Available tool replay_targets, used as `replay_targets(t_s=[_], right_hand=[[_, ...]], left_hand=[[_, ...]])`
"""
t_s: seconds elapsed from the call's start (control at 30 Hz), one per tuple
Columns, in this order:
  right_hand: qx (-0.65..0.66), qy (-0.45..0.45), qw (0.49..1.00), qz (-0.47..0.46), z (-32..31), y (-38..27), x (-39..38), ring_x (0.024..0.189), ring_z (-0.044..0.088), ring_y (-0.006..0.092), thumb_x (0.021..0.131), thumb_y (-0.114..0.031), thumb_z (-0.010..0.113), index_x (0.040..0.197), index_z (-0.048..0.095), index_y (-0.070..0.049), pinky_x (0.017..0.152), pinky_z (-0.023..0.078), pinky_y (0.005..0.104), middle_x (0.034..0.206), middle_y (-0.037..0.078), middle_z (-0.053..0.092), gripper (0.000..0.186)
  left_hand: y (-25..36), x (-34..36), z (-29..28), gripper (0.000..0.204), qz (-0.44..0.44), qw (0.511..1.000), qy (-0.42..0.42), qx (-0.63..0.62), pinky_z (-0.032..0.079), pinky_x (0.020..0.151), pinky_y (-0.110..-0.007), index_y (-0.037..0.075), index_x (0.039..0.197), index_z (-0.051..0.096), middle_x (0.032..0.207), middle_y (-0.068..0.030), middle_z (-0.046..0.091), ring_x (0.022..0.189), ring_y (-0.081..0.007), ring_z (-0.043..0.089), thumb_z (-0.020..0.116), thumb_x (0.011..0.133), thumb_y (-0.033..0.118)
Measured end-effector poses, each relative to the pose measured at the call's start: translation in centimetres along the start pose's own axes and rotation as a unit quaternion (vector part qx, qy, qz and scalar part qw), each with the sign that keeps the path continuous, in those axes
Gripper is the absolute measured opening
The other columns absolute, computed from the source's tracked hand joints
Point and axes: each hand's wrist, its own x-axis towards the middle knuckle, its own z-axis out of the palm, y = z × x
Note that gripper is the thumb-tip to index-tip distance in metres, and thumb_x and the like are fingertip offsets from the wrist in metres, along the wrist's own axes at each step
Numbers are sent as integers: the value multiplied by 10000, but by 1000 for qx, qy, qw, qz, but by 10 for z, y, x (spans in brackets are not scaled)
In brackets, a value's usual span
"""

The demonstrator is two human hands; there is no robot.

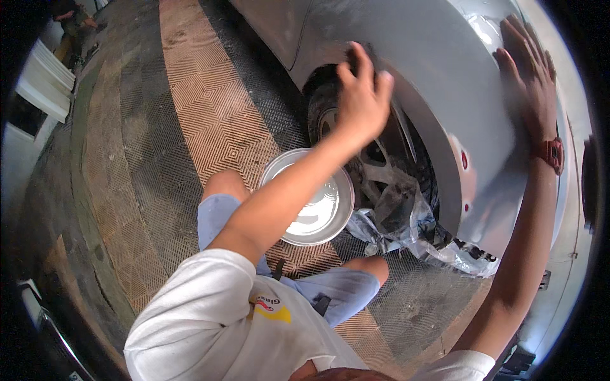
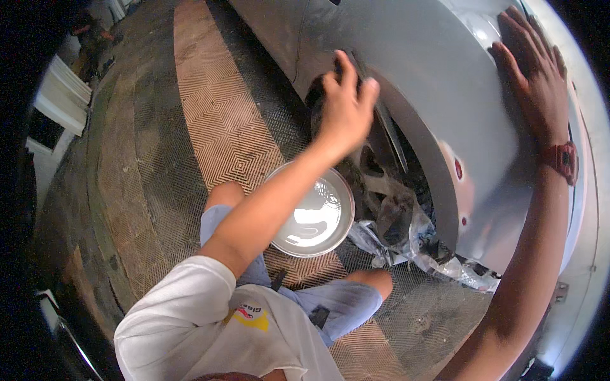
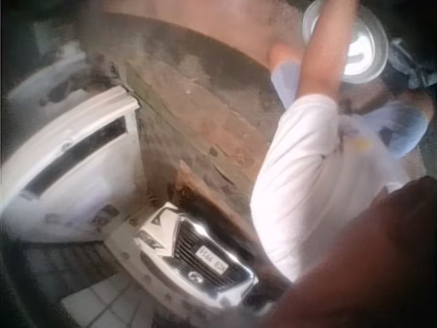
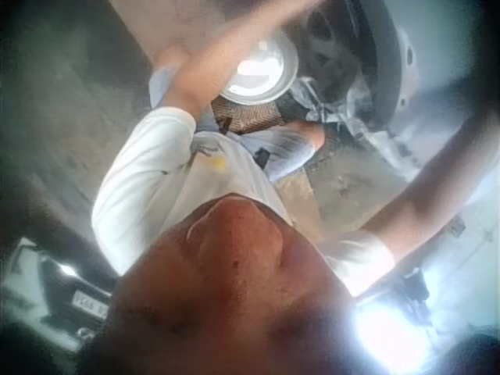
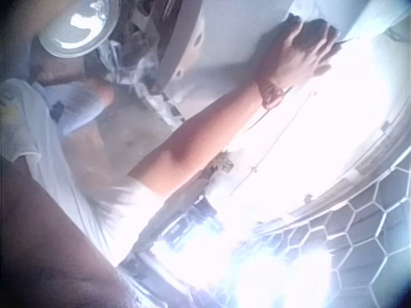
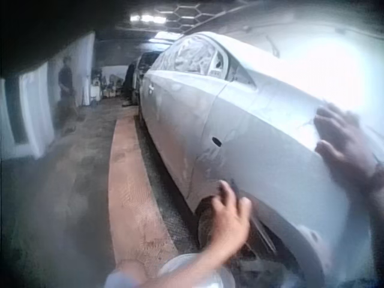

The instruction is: The person kneels beside a white car and uses a sanding block to sand the front wheel arch area. They repeatedly dip the sanding block into a bucket of water and continue sanding the curved panel around the tire.

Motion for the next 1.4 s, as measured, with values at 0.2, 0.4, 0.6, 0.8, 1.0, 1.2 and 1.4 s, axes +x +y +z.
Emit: replay_targets(t_s=[0.2, 0.4, 0.6, 0.8, 1.0, 1.2, 1.4], right_hand=[[139, -86, 980, 115, -63, -55, 17, 1601, 342, 326, 1039, -519, 574, 1421, 652, -42, 1300, 259, 528, 1625, 162, 527, 616], [115, -105, 980, 128, -75, -47, 6, 1607, 337, 269, 1046, -499, 567, 1459, 646, -71, 1319, 238, 493, 1642, 135, 517, 600], [148, -80, 977, 135, -83, -26, 0, 1611, 332, 272, 1043, -489, 584, 1485, 625, -89, 1327, 223, 475, 1649, 147, 508, 598], [476, 132, 859, 137, -60, -163, -40, 1184, 709, 404, 994, -295, 755, 1348, 688, -103, 989, 561, 473, 1274, 205, 741, 409], [784, -199, 497, 313, -56, -444, -178, 1387, 526, 471, 1060, -490, 656, 1488, 485, 39, 1195, 415, 478, 1430, 301, 531, 701], [686, -330, 491, 423, -41, -532, -203, 1291, 589, 507, 923, -533, 803, 1521, 435, 0, 1107, 499, 493, 1460, 318, 468, 882], [502, -623, 546, 249, 34, -574, -202, 1299, 641, 478, 880, -330, 816, 1555, 411, -114, 1075, 545, 555, 1519, 284, 482, 816]], left_hand=[[-70, 37, -12, 888, -38, 998, 29, 31, 474, 1133, -523, 80, 1739, 74, 1513, -420, 377, 1335, -553, 536, 543, 1091, 464], [-46, 51, -29, 908, -178, 978, -57, -94, 388, 1220, -479, 147, 1750, 13, 1580, -360, 335, 1427, -484, 474, 554, 1099, 474], [36, -45, -15, 924, 12, 990, -141, 21, 434, 1159, -403, 47, 1736, 104, 1556, -322, 395, 1388, -378, 499, 614, 1087, 461], [-74, -129, -115, 896, -89, 982, -141, 88, 463, 1147, -418, 19, 1699, 283, 1475, -314, 517, 1347, -401, 581, 707, 1033, 443], [-105, -164, -129, 793, -131, 940, -217, 227, 469, 1155, -454, 92, 1709, 307, 1496, -303, 538, 1366, -427, 587, 631, 1058, 408], [-165, -182, -160, 631, -344, 873, -341, -55, 435, 1200, -451, 130, 1709, 327, 1668, -291, 421, 1451, -433, 544, 485, 1138, 350], [-191, -156, -164, 546, 22, 877, -432, 209, 490, 1143, -472, 56, 1560, 549, 1471, -211, 637, 1325, -396, 626, 609, 1070, 291]])
